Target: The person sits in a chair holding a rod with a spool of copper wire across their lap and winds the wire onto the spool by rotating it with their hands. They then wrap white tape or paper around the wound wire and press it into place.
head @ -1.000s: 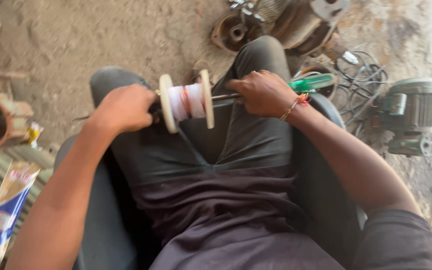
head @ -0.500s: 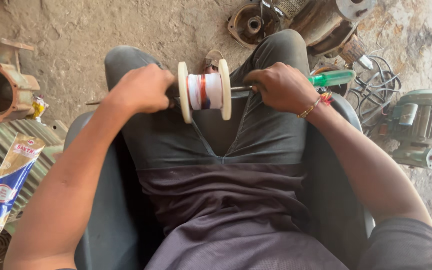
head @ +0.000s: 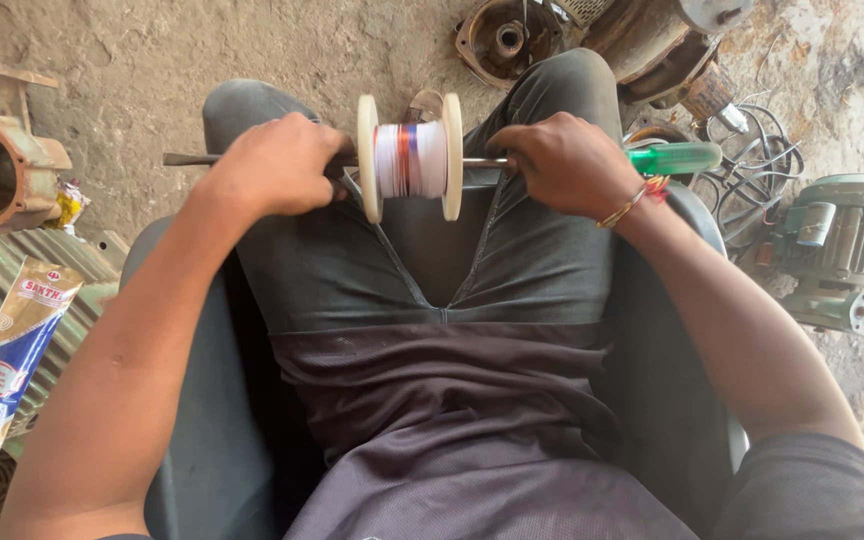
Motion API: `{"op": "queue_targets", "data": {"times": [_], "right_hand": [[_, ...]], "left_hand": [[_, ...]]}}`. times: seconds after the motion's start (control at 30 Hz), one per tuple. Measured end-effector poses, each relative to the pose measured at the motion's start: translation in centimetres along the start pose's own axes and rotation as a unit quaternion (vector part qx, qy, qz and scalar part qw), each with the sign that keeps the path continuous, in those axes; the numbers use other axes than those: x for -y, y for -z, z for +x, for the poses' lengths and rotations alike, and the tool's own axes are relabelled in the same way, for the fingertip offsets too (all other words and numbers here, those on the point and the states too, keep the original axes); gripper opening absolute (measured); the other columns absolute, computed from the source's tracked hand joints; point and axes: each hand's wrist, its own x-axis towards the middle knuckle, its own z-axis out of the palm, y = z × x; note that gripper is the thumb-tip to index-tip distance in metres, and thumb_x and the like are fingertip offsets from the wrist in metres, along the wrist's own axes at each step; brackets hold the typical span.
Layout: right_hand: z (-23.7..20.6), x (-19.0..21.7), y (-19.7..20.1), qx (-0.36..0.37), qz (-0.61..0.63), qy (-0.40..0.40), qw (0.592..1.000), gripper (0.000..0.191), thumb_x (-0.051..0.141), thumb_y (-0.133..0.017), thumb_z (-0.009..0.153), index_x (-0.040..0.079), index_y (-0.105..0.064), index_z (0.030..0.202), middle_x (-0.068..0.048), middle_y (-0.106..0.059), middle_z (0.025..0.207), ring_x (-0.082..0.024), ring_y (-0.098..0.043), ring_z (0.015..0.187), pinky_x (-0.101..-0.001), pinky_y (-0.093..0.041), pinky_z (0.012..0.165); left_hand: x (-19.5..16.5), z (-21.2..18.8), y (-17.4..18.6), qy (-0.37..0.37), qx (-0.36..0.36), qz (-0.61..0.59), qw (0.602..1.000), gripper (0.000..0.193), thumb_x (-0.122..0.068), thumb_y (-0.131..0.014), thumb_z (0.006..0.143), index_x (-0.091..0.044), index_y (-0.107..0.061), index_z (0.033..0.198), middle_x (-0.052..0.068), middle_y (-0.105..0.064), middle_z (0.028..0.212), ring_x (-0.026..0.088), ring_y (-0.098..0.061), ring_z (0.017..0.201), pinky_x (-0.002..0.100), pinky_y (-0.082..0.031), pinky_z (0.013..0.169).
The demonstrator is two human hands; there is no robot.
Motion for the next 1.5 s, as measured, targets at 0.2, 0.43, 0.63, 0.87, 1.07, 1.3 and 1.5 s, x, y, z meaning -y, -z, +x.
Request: {"op": "queue_targets", "data": {"times": [0.2, 0.43, 0.63, 0.87, 1.07, 1.3, 1.5], "right_hand": [[-0.4, -0.3, 0.0, -0.125, 0.047, 0.028, 0.991, 0.017, 0.008, -0.067, 0.094, 0.009, -0.075, 0.109, -0.013, -0.073, 0.095, -0.031, -0.073, 0.084, -0.0453, -0.057, 0.077], [-0.3, -0.3, -0.4, -0.074, -0.031, 0.059, 0.995, 0.032, 0.02, -0.079, 0.081, 0.009, -0.078, 0.111, -0.014, -0.073, 0.082, -0.036, -0.07, 0.079, -0.0486, -0.055, 0.067], [-0.4, 0.0, 0.0, -0.099, 0.06, 0.004, 0.993, 0.023, 0.017, -0.076, 0.083, 0.013, -0.077, 0.105, -0.008, -0.076, 0.088, -0.029, -0.074, 0.082, -0.0449, -0.056, 0.07], [-0.3, -0.3, 0.1, -0.073, 0.023, 0.058, 0.995, 0.033, 0.02, -0.08, 0.081, 0.009, -0.077, 0.112, -0.013, -0.074, 0.089, -0.033, -0.071, 0.083, -0.0459, -0.054, 0.07], [-0.4, 0.2, 0.1, -0.067, -0.015, 0.014, 0.998, 0.029, 0.021, -0.081, 0.082, 0.014, -0.078, 0.11, -0.009, -0.075, 0.081, -0.033, -0.072, 0.081, -0.047, -0.054, 0.077], [-0.7, -0.5, 0.3, -0.12, -0.011, 0.066, 0.991, 0.04, 0.024, -0.086, 0.078, 0.008, -0.075, 0.113, -0.014, -0.071, 0.09, -0.036, -0.069, 0.082, -0.0486, -0.053, 0.069], [0.0, 0.2, -0.5, 0.018, -0.051, -0.047, 0.997, 0.037, 0.016, -0.079, 0.082, 0.021, -0.077, 0.119, -0.011, -0.073, 0.08, -0.033, -0.071, 0.084, -0.0492, -0.053, 0.074]], "left_hand": [[0.7, -0.6, 1.1, 0.028, -0.06, -0.05, 0.996, 0.027, -0.023, -0.074, 0.08, -0.017, -0.079, 0.106, 0.013, -0.077, 0.097, 0.031, -0.075, 0.091, 0.044, -0.059, 0.084], [0.4, -0.3, 0.2, -0.01, -0.043, -0.007, 0.999, 0.036, -0.032, -0.085, 0.072, -0.014, -0.08, 0.103, 0.015, -0.077, 0.094, 0.033, -0.073, 0.089, 0.046, -0.058, 0.078], [1.0, -0.7, 0.8, 0.023, -0.085, -0.027, 0.996, 0.028, -0.019, -0.075, 0.081, -0.02, -0.083, 0.107, 0.012, -0.079, 0.096, 0.029, -0.076, 0.088, 0.041, -0.06, 0.083], [0.9, -0.4, 0.7, -0.028, 0.004, -0.081, 0.996, 0.046, -0.027, -0.087, 0.065, -0.016, -0.078, 0.109, 0.014, -0.077, 0.103, 0.032, -0.073, 0.092, 0.045, -0.057, 0.081], [0.3, 0.0, 0.3, 0.01, -0.02, 0.004, 1.0, 0.036, -0.012, -0.077, 0.074, -0.012, -0.079, 0.11, 0.018, -0.077, 0.102, 0.035, -0.074, 0.095, 0.045, -0.059, 0.084], [1.1, -0.3, 0.2, 0.002, -0.056, -0.086, 0.995, 0.039, -0.029, -0.085, 0.071, -0.013, -0.078, 0.107, 0.012, -0.078, 0.096, 0.031, -0.075, 0.089, 0.043, -0.058, 0.081], [-0.3, -0.1, 0.1, 0.011, -0.025, 0.002, 1.0, 0.032, -0.013, -0.076, 0.076, -0.016, -0.081, 0.108, 0.014, -0.078, 0.097, 0.031, -0.074, 0.09, 0.043, -0.058, 0.081]]}}
